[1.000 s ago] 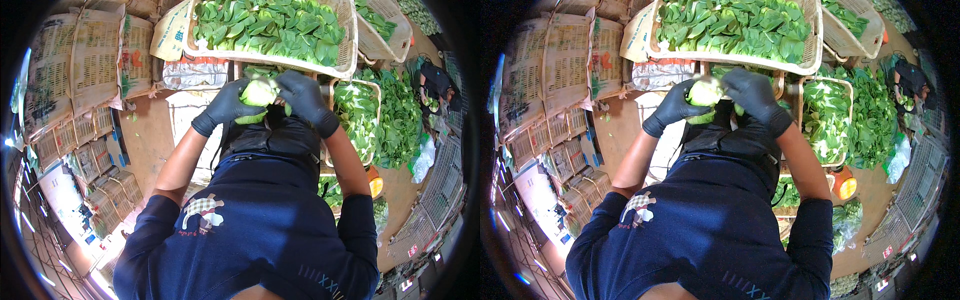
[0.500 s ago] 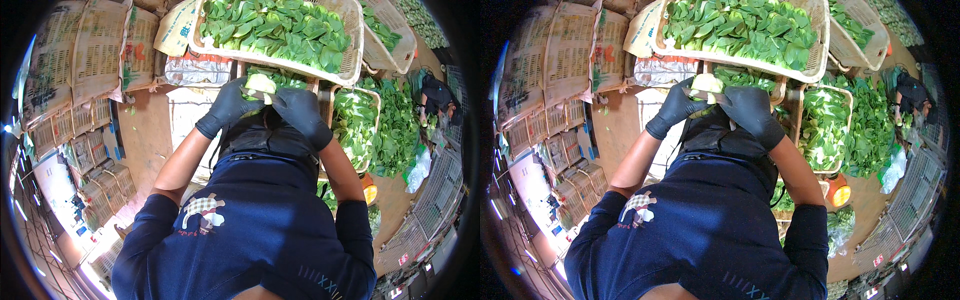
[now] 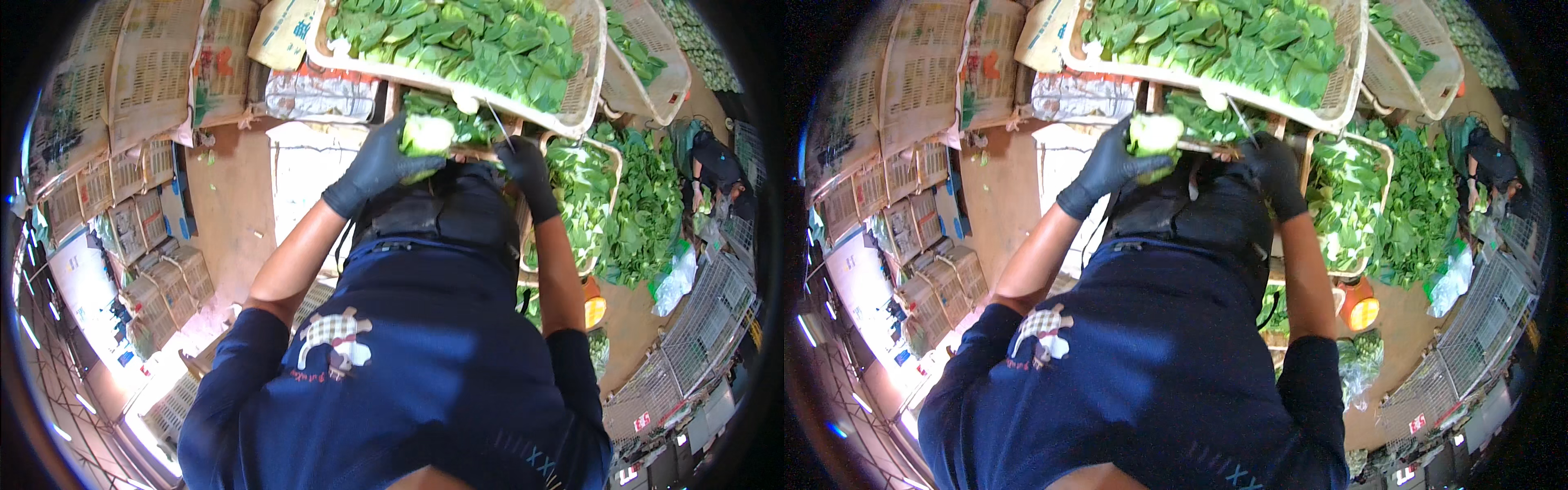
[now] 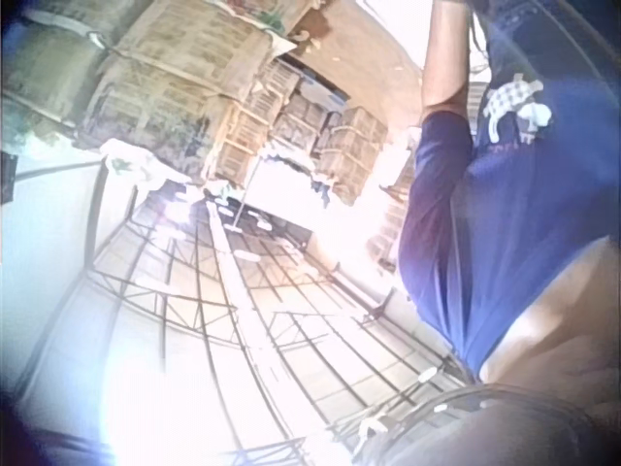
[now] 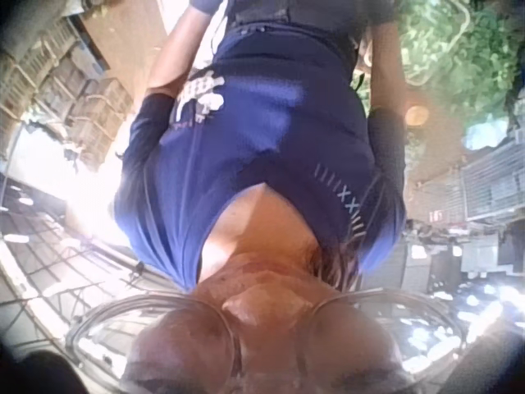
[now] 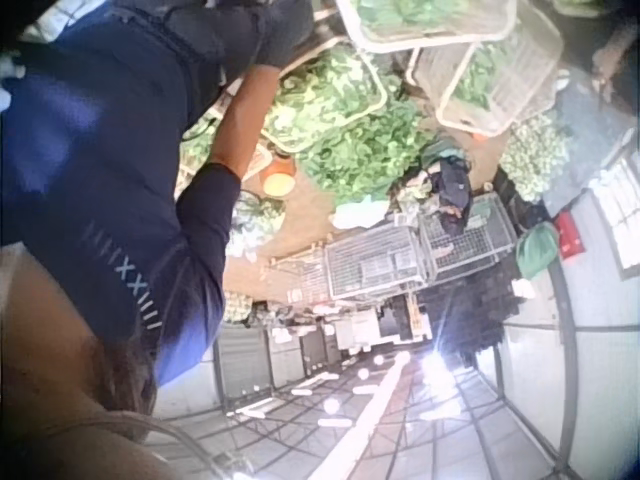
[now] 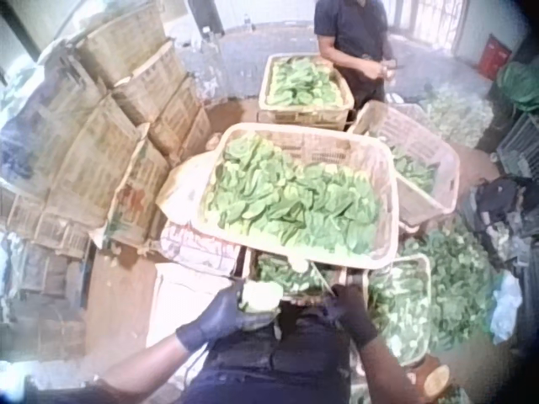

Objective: The person trims the roots and outer leaves of green vegetables using a knife, then places the processed vegetables into a nearby basket.

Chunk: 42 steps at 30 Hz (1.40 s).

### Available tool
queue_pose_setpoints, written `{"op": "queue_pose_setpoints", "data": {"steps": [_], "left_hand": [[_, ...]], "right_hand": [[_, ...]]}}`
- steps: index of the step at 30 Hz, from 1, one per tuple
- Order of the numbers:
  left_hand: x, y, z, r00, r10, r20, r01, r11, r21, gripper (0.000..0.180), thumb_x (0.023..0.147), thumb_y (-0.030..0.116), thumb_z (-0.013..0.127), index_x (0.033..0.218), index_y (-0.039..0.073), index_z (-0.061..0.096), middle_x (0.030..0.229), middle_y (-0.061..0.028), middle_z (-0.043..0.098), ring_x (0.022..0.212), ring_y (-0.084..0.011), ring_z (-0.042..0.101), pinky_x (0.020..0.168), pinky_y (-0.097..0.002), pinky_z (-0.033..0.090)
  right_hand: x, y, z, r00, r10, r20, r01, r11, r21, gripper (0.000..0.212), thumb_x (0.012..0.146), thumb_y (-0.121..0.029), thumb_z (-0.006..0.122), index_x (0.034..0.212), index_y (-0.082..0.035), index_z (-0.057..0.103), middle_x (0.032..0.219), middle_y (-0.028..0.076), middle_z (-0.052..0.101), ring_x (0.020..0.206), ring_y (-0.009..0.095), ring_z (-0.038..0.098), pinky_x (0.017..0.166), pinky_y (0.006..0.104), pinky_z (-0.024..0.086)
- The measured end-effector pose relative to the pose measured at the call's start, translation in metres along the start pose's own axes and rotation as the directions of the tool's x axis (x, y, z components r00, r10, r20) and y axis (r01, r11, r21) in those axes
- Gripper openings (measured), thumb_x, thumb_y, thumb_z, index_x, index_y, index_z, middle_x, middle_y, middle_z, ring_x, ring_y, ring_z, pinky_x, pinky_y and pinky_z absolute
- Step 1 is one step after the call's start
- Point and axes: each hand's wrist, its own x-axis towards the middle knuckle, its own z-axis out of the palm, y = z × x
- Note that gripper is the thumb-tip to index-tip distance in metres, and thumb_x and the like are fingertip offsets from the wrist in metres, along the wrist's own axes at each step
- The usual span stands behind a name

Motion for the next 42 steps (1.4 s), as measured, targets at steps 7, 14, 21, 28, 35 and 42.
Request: {"op": "queue_pose_setpoints", "data": {"steps": [7, 14, 21, 28, 35, 42], "left_hand": [[0.009, -0.010, 0.014, 0.991, 0.130, 0.028, -0.133, 0.969, 0.208, 0.048, 0.080, 0.031, 0.063, 0.116, 0.004, 0.047, 0.100, -0.0121, 0.059, 0.092, -0.0204, 0.056, 0.079, -0.0309, 0.044], [0.031, -0.045, -0.010, 0.981, -0.162, -0.109, 0.107, 0.911, -0.398, 0.027, 0.085, 0.018, 0.057, 0.105, 0.000, 0.056, 0.093, -0.0069, 0.063, 0.081, -0.0134, 0.059, 0.075, -0.0256, 0.046], [0.050, -0.102, -0.023, 0.994, -0.105, 0.011, 0.106, 0.994, -0.041, 0.060, 0.073, 0.031, 0.069, 0.117, -0.003, 0.047, 0.108, -0.0165, 0.056, 0.099, -0.0235, 0.054, 0.086, -0.0319, 0.042], [0.095, -0.131, -0.075, 0.980, 0.139, -0.144, -0.084, 0.939, 0.335, 0.046, 0.072, 0.026, 0.067, 0.108, -0.001, 0.054, 0.102, -0.0193, 0.057, 0.096, -0.0317, 0.055, 0.085, -0.0351, 0.043], [0.195, -0.156, -0.132, 0.883, 0.464, 0.069, -0.381, 0.624, 0.682, 0.021, 0.064, 0.004, 0.057, 0.085, 0.003, 0.061, 0.080, -0.0122, 0.058, 0.078, -0.0292, 0.054, 0.071, -0.0386, 0.044], [0.301, -0.184, -0.100, 0.178, 0.275, 0.945, -0.968, -0.125, 0.218, 0.012, 0.067, 0.016, 0.053, 0.072, 0.009, 0.061, 0.094, -0.0074, 0.060, 0.099, -0.0235, 0.051, 0.094, -0.0382, 0.036]], "right_hand": [[-0.008, -0.079, 0.012, 0.958, -0.287, 0.026, 0.187, 0.689, 0.700, 0.058, 0.073, -0.016, 0.071, 0.119, 0.001, 0.040, 0.099, 0.005, 0.052, 0.088, 0.014, 0.050, 0.076, 0.0268, 0.043], [-0.010, -0.014, -0.028, 0.981, 0.059, 0.184, -0.187, 0.053, 0.981, 0.042, 0.083, -0.020, 0.054, 0.121, -0.003, 0.045, 0.111, 0.009, 0.055, 0.098, 0.020, 0.054, 0.082, 0.0314, 0.046], [-0.027, 0.091, 0.000, 0.980, 0.113, 0.164, -0.140, -0.198, 0.970, 0.041, 0.088, -0.025, 0.046, 0.122, -0.003, 0.044, 0.117, 0.011, 0.051, 0.108, 0.024, 0.049, 0.092, 0.0351, 0.039], [-0.105, 0.221, -0.092, 0.765, 0.532, -0.362, -0.027, 0.588, 0.808, 0.052, 0.087, -0.038, 0.042, 0.129, -0.007, 0.038, 0.124, 0.012, 0.047, 0.118, 0.025, 0.039, 0.101, 0.0388, 0.029], [-0.170, 0.216, -0.101, 0.458, 0.775, -0.436, 0.366, 0.282, 0.887, 0.051, 0.087, -0.037, 0.041, 0.125, -0.003, 0.041, 0.128, 0.013, 0.045, 0.116, 0.027, 0.044, 0.097, 0.0417, 0.035], [-0.133, 0.073, 0.053, 0.726, 0.673, -0.143, 0.247, -0.061, 0.967, 0.020, 0.088, -0.029, 0.048, 0.080, -0.011, 0.050, 0.070, 0.003, 0.053, 0.057, 0.011, 0.048, 0.047, 0.0221, 0.039]]}}
